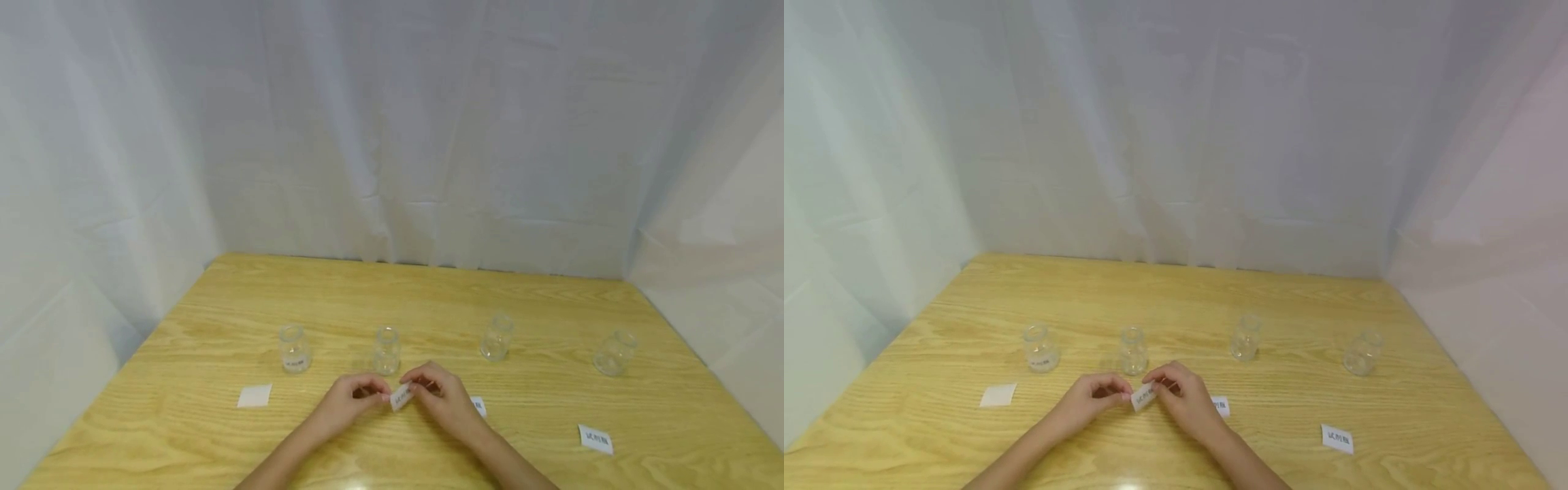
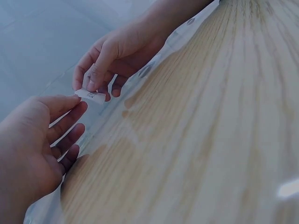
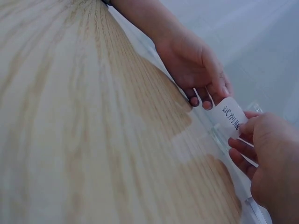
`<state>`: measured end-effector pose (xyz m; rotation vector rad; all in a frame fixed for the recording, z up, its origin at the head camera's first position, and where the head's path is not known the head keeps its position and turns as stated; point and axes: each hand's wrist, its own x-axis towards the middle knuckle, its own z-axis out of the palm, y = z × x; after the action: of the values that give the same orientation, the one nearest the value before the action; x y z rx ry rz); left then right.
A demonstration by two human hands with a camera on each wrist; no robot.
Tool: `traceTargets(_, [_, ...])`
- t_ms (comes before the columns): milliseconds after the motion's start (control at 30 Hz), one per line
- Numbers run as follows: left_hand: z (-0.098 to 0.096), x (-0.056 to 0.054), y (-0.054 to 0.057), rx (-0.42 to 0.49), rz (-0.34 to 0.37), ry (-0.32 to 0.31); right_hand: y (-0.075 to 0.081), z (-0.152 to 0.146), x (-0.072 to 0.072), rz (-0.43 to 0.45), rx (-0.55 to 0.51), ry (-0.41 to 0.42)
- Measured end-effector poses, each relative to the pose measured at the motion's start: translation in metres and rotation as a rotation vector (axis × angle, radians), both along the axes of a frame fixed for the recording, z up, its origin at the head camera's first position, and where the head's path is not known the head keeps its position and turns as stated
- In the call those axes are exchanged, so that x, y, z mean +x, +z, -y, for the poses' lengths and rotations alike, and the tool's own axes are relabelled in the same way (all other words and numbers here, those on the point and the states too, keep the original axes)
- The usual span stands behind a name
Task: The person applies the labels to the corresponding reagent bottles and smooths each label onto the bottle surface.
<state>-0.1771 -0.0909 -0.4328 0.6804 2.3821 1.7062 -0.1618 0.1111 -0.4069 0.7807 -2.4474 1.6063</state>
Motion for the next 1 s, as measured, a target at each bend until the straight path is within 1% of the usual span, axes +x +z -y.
traceTargets(100, [0.000,0.001,0.000,-0.009,-0.028,-0.021,0.000,0.000,0.000,-0.012,-0.003,0.016])
traceTargets(167, [0.000,0.001,0.000,-0.011,-0.034,-0.032,-0.001,0.001,0.000,-0.016,-0.003,0.022])
traceTargets(367, [0.000,0.003,0.003,-0.007,-0.007,-0.037,0.001,0.001,0.002,-0.014,0.004,0.019])
traceTargets(533, [0.000,0.001,0.001,-0.011,0.002,-0.043,0.001,0.002,0.002,-0.010,0.016,0.015])
traceTargets(633, [0.000,0.000,0.000,-0.008,0.001,-0.049,-0.004,0.002,0.000,-0.019,0.015,0.009])
traceTargets(833, [0.002,0.005,0.004,0.034,0.021,-0.066,-0.027,-0.001,-0.010,-0.046,0.016,-0.032])
traceTargets(900, [0.003,0.006,0.004,0.056,0.028,-0.073,-0.030,-0.001,-0.011,-0.081,0.013,-0.048])
traceTargets(1000, [0.004,0.006,0.005,0.079,0.040,-0.065,-0.032,-0.001,-0.011,-0.167,0.005,-0.066])
